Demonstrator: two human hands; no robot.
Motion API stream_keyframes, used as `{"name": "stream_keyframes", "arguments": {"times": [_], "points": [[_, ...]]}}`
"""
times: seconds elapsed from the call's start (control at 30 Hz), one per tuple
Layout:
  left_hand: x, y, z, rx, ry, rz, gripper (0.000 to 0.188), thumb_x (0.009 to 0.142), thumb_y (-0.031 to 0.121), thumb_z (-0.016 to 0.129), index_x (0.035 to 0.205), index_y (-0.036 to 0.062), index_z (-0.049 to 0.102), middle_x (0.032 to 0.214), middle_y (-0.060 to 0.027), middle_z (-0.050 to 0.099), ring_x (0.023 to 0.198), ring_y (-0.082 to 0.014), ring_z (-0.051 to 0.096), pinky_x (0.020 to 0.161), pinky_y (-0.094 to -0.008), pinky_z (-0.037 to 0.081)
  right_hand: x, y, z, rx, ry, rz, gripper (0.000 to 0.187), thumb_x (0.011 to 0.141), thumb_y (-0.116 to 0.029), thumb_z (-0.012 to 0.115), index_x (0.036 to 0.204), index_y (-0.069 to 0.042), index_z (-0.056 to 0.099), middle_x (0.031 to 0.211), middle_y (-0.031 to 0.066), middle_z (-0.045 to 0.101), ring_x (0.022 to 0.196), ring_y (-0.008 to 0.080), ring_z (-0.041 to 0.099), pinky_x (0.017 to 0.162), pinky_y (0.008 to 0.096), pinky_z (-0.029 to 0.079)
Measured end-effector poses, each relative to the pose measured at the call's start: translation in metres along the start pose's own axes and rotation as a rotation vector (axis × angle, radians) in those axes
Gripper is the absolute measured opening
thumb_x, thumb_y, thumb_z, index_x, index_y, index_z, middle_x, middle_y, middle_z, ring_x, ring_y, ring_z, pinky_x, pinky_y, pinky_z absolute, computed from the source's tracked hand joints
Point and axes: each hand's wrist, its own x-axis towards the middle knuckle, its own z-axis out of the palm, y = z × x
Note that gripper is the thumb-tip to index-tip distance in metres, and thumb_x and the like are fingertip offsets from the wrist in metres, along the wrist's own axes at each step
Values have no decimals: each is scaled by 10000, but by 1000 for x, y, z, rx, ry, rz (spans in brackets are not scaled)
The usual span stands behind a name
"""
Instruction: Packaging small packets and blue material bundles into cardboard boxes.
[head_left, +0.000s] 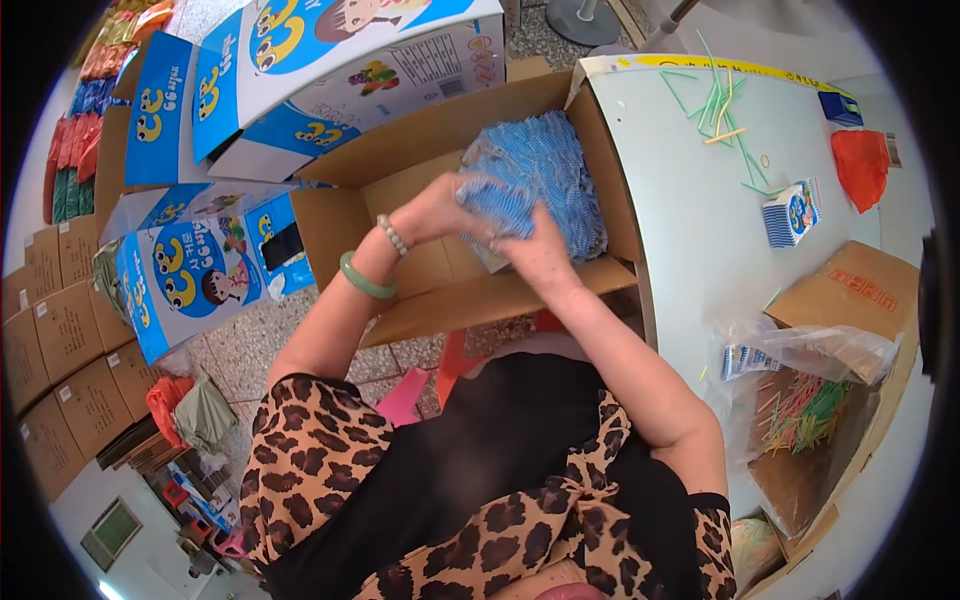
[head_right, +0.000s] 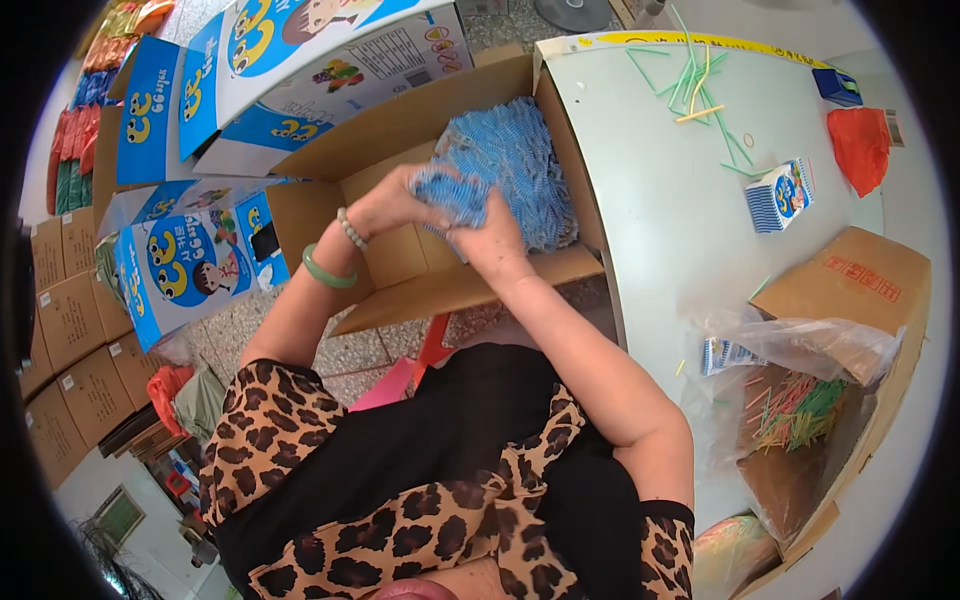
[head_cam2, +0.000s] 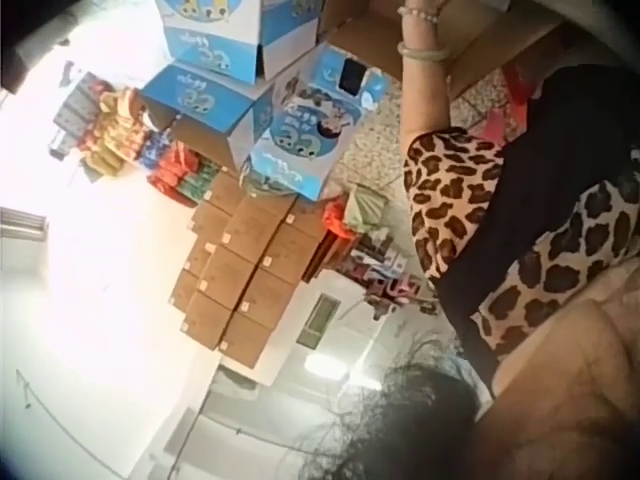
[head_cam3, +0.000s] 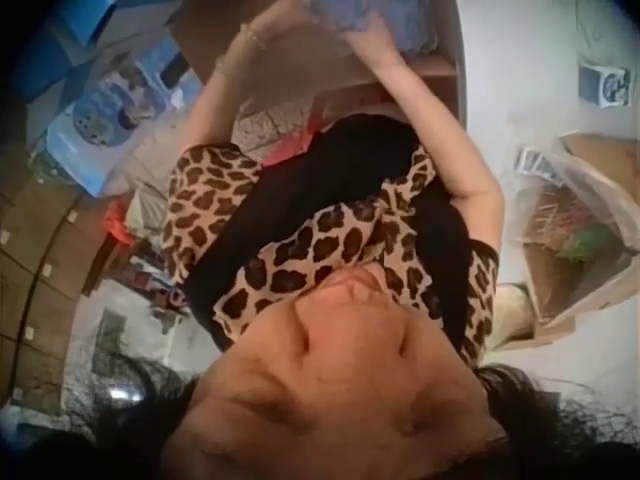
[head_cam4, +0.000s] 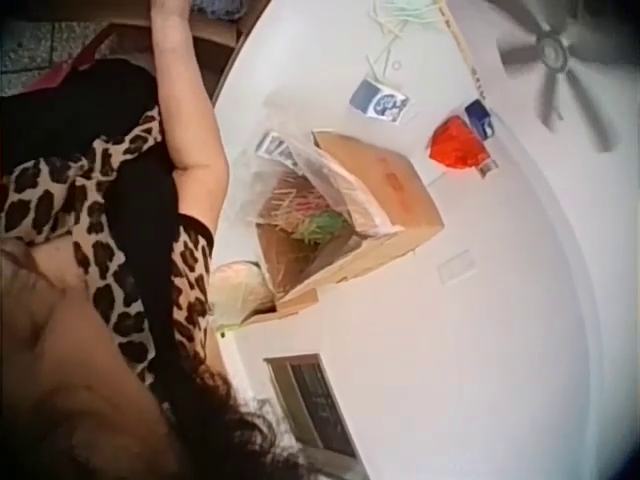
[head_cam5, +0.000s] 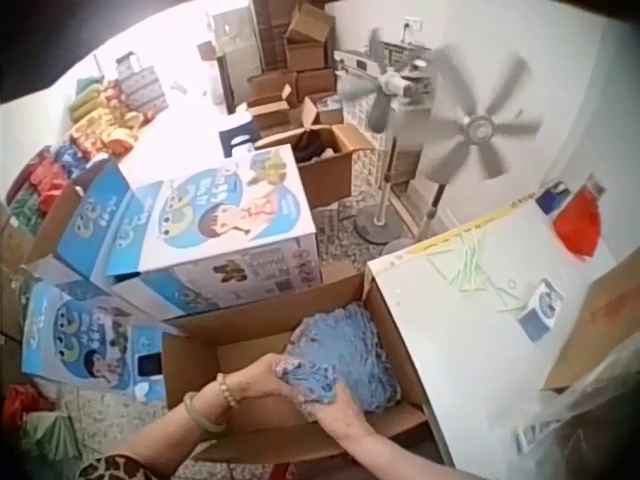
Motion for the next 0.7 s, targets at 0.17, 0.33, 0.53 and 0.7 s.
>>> {"name": "stream_keyframes", "arguments": {"times": [0.17, 0.33, 0.53, 0.7], "points": [[-14, -59, -7, -146, -16, -149, 539, 626, -13, 781, 1126, 24, 585, 1007, -22, 645, 928, -104, 577, 865, -278, 481, 1, -1, 23, -790, -125, 276, 738, 637, -416, 760, 1211, -41, 487, 1099, 191, 584, 1059, 342, 550, 904, 399, 445], [3, -68, -42, -96, -59, -184, 496, 626, -42, 748, 1096, 29, 607, 997, -34, 653, 897, -117, 596, 818, -281, 508, 47, 2, 34, -615, -469, 420, 785, 650, -331, 742, 1280, 9, 419, 1157, 230, 554, 1077, 316, 551, 896, 345, 441], [61, -94, -79, 249, -29, -44, 567, 546, 50, 773, 1092, 66, 621, 956, -37, 658, 864, -151, 601, 813, -280, 487, 78, 59, 33, -263, -358, 332, 707, 741, -117, 681, 1335, 9, 319, 1147, 160, 562, 1046, 252, 561, 864, 323, 460], [83, -78, -73, 350, -97, 52, 597, 549, 36, 765, 1121, 53, 598, 1016, -54, 623, 909, -161, 579, 835, -297, 478, 67, 69, 22, 473, -398, 504, 721, 773, 18, 592, 1388, -5, 218, 1135, 115, 543, 989, 200, 554, 848, 301, 457]]}}
